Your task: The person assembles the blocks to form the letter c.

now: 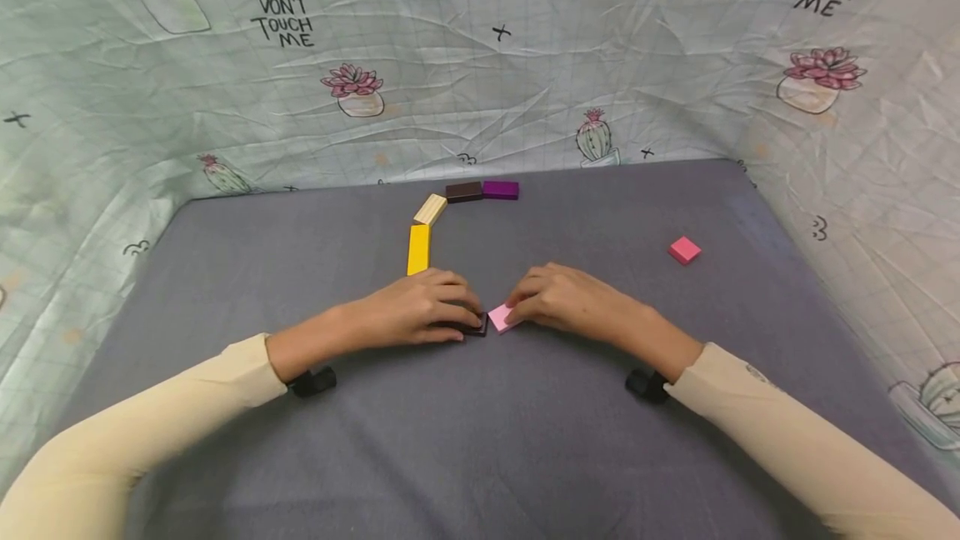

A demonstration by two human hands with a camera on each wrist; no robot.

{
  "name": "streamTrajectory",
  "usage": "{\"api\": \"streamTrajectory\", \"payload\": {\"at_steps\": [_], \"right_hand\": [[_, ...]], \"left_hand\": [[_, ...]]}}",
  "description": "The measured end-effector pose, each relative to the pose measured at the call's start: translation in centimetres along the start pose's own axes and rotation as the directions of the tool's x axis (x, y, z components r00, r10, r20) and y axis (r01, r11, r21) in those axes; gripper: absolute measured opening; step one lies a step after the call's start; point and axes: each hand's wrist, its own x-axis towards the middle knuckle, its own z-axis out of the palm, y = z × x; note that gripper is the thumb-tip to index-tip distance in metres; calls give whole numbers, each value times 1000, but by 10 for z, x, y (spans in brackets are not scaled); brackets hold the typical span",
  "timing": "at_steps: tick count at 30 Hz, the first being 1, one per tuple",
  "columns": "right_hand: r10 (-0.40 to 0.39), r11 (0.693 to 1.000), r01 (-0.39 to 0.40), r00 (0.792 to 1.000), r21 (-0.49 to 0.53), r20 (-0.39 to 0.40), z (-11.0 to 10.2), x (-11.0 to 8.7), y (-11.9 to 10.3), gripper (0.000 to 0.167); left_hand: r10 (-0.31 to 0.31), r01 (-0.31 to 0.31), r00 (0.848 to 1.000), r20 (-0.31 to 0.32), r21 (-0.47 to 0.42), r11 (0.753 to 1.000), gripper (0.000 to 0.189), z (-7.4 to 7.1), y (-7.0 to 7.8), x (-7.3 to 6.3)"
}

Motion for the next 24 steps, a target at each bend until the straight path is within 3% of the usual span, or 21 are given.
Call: {"api": "streamTrajectory", "payload": {"at_steps": [6,16,24], "right_hand": [[6,1000,-6,1000,6,13,0,1,0,24],[-6,1000,6,1000,14,27,-2,1,1,27],[19,1000,-19,1000,-16,-5,-1,3,-4,23]], "left_hand": [[38,-38,999,13,21,999,28,1,-2,-3],[23,-23,998,59,-1,1000,33,2,-5,-5],[31,-31,998,54,-2,1000,34,4,-7,-5]]}}
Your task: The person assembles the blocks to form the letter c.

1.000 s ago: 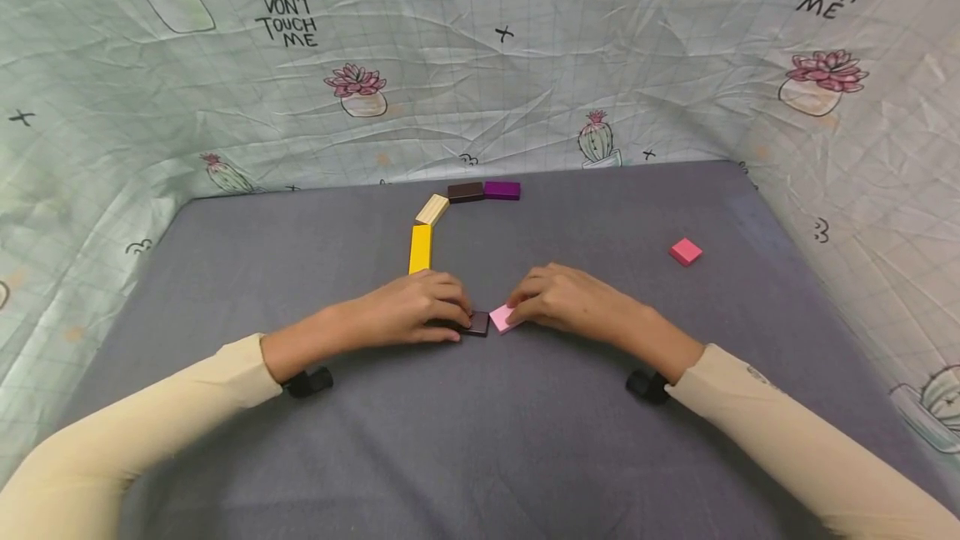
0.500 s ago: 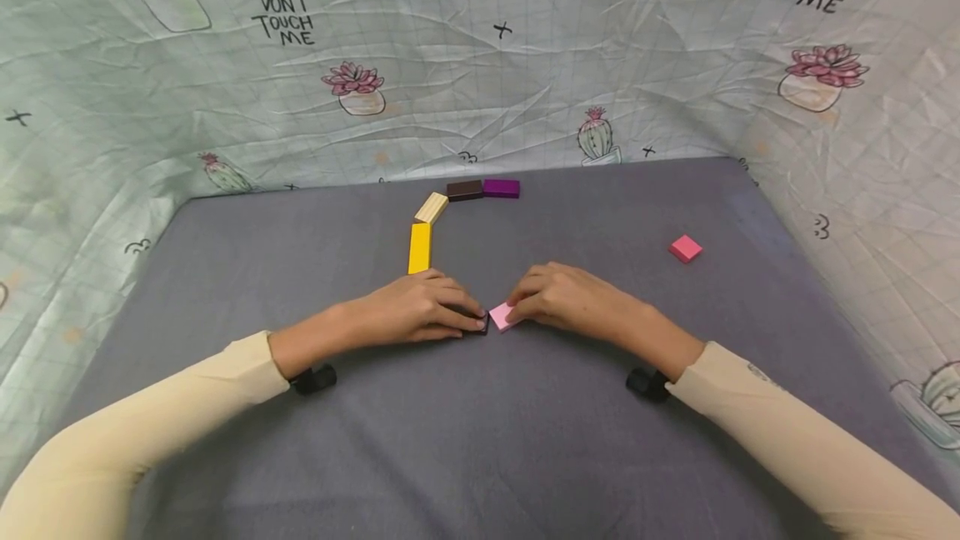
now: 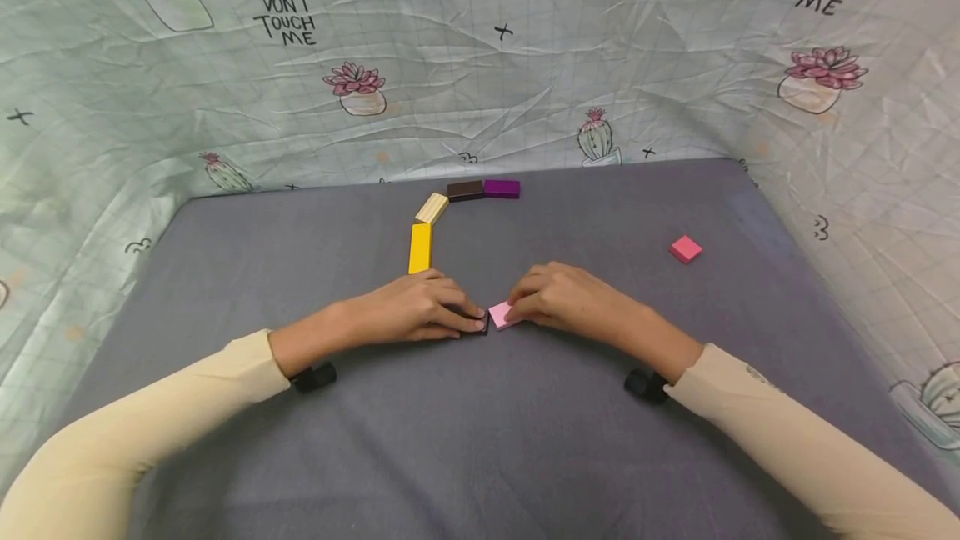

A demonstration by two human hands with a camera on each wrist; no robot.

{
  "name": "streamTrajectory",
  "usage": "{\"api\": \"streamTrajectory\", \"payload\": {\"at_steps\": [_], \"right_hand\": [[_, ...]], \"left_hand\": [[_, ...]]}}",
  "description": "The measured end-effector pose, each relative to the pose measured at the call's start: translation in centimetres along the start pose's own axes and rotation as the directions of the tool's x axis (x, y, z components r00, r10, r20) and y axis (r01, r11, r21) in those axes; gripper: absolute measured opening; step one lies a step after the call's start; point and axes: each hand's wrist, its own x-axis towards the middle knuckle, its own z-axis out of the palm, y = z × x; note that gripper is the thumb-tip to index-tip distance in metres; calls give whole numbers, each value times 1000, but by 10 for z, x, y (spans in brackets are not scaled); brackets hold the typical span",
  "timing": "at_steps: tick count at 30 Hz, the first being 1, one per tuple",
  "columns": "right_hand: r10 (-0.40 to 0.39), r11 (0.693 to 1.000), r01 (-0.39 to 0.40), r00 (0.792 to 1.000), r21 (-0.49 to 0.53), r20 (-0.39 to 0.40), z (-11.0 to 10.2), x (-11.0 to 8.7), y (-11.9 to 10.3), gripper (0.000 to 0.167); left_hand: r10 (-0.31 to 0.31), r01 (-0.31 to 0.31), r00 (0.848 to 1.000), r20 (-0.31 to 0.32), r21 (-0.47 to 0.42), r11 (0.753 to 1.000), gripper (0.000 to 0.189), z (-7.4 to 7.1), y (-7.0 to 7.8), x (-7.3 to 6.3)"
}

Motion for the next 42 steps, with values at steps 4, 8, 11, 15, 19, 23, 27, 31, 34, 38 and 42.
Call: {"api": "streamTrajectory", "payload": {"at_steps": [4,8,11,15,19,23,27,31,34,38,42], "right_hand": [[17,1000,-17,1000,-4,-19,2,0,-2,22],[30,1000,-30,999,-4,-16,2,0,-6,23],[44,999,-44,999,-9,-8,1,0,-10,24],[55,998,-55,998,-32,2,0,0,-15,23],[66,997,-65,998,-39,8,-1,0,-18,24],[66,997,-66,998,-33,4,-1,0,-18,23],[50,999,-50,999,-22,-14,0,0,-16,24],[40,999,-40,999,-7,-32,-5,-3,-11,28],[55,999,-55,996,5,-76,-16,-12,-2,34],[99,995,-100,987,4,-129,-33,-32,14,42],[190,981,-195,972,-24,-137,-51,-59,27,42]], "left_hand": [[5,-5,1000,1,0,1000,33,0,0,0],[3,-3,1000,5,-3,1000,33,0,0,1],[2,-2,1000,8,-5,1000,32,0,0,1],[6,-6,1000,8,-5,1000,33,-1,0,1],[5,-5,1000,5,-7,1000,33,-1,0,2],[9,-9,1000,-3,-12,1000,33,-1,-1,2],[7,-7,1000,-1,-6,1000,31,-1,0,2],[6,-6,1000,0,-12,1000,32,0,0,2],[8,-9,1000,-3,-17,1000,32,0,0,2],[10,-11,1000,-8,-18,1000,32,0,0,1],[16,-17,1000,-15,-23,1000,33,0,0,1]]}}
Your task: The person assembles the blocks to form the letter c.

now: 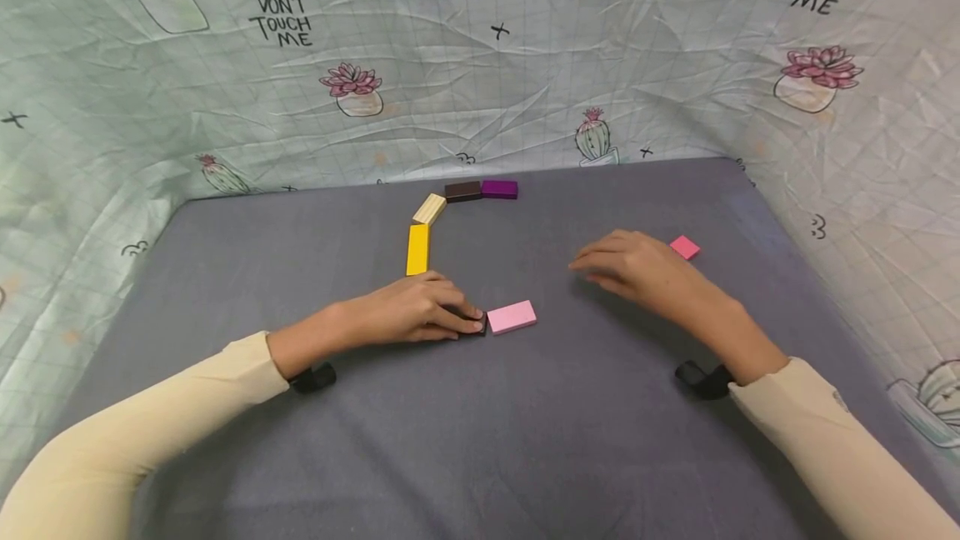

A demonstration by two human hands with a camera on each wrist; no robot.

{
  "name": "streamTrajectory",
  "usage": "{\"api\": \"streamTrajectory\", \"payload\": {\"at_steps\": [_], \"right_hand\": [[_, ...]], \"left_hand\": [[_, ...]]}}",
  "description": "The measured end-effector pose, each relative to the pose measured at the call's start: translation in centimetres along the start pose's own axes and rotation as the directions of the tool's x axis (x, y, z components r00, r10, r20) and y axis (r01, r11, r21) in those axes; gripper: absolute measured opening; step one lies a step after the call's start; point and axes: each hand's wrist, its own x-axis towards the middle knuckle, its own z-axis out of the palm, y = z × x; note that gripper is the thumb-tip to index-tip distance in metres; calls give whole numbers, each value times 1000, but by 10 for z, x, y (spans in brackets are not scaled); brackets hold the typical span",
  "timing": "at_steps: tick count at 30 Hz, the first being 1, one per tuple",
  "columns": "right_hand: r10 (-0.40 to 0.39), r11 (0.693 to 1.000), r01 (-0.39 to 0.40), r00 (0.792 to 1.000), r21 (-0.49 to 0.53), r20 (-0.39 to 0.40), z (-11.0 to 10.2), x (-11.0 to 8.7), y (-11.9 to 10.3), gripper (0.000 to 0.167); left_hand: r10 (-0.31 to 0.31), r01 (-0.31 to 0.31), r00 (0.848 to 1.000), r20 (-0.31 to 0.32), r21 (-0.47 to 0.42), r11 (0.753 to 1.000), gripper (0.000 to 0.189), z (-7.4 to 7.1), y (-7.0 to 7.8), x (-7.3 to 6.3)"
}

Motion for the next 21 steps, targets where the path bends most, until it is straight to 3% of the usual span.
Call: {"api": "streamTrajectory", "payload": {"at_steps": [6,11,15,21], "right_hand": [[168,979,-170,985,-108,-26,-25,-33,21,48],[274,951,-275,961,-144,-26,-36,-53,37,52],[329,934,-322,944,-157,24,-39,-66,51,51],[317,941,-298,942,-158,109,-36,-79,71,54]], "left_hand": [[1,-1,1000,-3,6,1000,32,0,0,0],[-4,4,1000,3,-4,1000,32,-1,-1,0],[-6,6,1000,5,-9,1000,33,-1,-1,0],[-6,6,1000,6,-7,1000,33,-1,-1,0]]}}
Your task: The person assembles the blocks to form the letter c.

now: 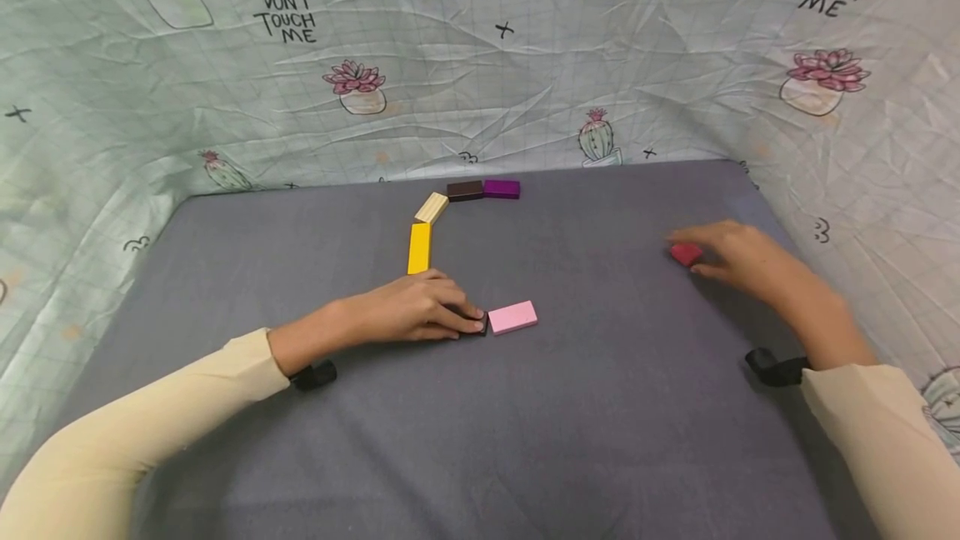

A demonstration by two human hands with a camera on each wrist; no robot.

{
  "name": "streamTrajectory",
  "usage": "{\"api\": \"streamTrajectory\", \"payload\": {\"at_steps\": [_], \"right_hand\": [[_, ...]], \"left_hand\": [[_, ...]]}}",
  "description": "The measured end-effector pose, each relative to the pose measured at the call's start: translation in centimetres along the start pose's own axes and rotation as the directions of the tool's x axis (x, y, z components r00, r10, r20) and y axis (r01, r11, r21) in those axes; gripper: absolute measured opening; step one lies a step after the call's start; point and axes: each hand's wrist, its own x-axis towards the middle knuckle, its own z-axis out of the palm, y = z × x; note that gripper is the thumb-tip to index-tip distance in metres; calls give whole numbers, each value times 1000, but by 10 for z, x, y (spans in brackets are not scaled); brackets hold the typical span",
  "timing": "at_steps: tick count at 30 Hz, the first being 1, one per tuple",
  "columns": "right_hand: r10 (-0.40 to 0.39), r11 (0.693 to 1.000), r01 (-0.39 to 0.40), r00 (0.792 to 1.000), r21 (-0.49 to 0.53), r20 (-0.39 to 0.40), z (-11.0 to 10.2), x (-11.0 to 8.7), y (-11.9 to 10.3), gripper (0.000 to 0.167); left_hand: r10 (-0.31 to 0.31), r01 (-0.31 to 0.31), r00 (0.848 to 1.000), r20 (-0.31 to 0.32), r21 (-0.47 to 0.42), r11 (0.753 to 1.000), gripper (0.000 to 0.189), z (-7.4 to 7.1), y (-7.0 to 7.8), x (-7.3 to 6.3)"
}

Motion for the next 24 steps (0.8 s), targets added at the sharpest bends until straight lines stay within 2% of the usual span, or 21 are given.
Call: {"api": "streamTrajectory", "payload": {"at_steps": [9,13,17,21,24], "right_hand": [[-14,999,14,1000,-29,-9,9,-2,13,47],[31,999,-31,999,-35,-14,9,2,12,38],[89,996,-89,996,-25,15,9,7,8,28],[158,988,-157,985,-13,75,7,11,4,34],[153,988,-154,985,3,83,7,9,6,41]], "left_hand": [[0,0,1000,9,0,1000,33,1,-1,1],[0,0,1000,8,4,1000,33,0,-1,0],[-2,2,1000,9,3,1000,32,0,-2,0],[-2,2,1000,8,0,1000,33,0,-2,0],[1,-1,1000,9,3,1000,33,0,-1,0]]}}
